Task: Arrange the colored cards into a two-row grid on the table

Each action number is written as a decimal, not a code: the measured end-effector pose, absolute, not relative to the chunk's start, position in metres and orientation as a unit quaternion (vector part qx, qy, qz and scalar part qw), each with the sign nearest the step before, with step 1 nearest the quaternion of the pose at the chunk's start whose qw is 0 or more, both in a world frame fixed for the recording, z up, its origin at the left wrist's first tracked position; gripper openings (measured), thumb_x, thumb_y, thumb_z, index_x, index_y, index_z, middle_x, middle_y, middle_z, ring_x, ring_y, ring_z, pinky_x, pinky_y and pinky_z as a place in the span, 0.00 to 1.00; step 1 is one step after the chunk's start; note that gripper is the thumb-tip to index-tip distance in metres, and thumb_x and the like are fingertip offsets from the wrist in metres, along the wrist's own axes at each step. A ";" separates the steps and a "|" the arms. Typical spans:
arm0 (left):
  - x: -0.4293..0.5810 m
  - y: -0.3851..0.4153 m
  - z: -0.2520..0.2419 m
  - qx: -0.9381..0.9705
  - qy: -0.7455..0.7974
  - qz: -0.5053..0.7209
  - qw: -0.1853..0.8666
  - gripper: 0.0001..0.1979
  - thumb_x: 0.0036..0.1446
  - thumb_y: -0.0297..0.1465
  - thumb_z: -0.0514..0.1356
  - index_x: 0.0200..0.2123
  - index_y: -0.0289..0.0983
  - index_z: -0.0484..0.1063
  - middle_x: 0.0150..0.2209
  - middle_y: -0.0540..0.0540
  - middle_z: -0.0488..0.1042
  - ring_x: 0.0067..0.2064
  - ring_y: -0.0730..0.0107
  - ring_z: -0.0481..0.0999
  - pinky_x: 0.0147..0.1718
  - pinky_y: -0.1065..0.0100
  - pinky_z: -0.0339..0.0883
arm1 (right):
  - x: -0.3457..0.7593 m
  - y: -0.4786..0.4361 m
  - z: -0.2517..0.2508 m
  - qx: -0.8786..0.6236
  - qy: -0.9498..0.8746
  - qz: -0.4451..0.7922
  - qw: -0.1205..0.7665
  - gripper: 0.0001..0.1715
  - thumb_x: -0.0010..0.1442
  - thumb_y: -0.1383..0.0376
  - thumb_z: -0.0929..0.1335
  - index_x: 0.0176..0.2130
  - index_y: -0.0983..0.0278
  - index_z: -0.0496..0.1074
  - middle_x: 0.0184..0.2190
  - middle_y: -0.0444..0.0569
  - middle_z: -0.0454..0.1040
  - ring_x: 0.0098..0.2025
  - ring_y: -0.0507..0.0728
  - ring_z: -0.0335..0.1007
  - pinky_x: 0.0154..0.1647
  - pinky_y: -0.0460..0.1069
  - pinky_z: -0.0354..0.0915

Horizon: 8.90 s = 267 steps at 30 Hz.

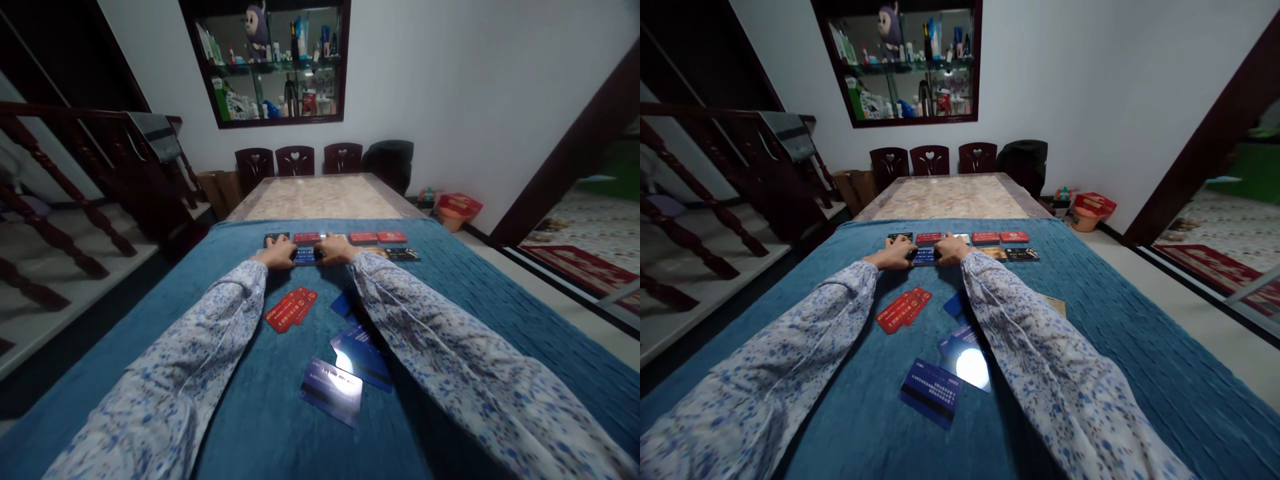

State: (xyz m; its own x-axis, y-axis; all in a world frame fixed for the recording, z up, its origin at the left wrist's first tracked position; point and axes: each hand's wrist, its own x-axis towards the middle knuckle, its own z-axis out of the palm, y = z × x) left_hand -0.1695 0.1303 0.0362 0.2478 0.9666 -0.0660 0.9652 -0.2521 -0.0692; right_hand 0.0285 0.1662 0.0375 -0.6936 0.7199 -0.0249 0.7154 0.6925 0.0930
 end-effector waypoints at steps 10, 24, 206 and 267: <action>-0.172 0.131 0.035 -0.788 -0.613 0.053 -0.006 0.18 0.50 0.30 0.61 0.46 0.39 0.77 0.54 0.35 0.74 0.62 0.38 0.61 0.55 0.38 0.57 | 0.029 0.164 0.043 0.381 0.923 0.032 0.034 0.26 0.60 0.55 0.70 0.56 0.59 0.77 0.55 0.59 0.77 0.59 0.71 0.66 0.52 0.60 0.66; -0.173 0.126 0.034 -0.793 -0.607 0.052 0.017 0.17 0.51 0.30 0.60 0.46 0.41 0.77 0.55 0.34 0.73 0.63 0.37 0.59 0.53 0.38 0.57 | 0.027 0.163 0.042 0.376 0.925 0.040 0.042 0.25 0.61 0.56 0.69 0.55 0.59 0.77 0.56 0.56 0.77 0.59 0.70 0.67 0.52 0.59 0.66; -0.209 -0.028 0.002 -0.835 -0.536 -0.103 -0.071 0.21 0.63 0.40 0.60 0.57 0.41 0.72 0.55 0.38 0.70 0.59 0.48 0.62 0.57 0.45 0.57 | 0.033 0.029 0.034 0.322 0.945 -0.052 0.035 0.24 0.59 0.53 0.71 0.51 0.62 0.75 0.52 0.59 0.71 0.56 0.67 0.68 0.50 0.57 0.68; -0.128 0.045 0.011 -0.890 -0.440 -0.117 -0.031 0.20 0.62 0.44 0.62 0.51 0.38 0.72 0.51 0.38 0.72 0.53 0.52 0.69 0.52 0.52 0.63 | 0.140 0.099 0.032 0.260 0.961 -0.034 -0.087 0.19 0.48 0.60 0.77 0.39 0.66 0.80 0.42 0.56 0.75 0.48 0.63 0.69 0.51 0.54 0.63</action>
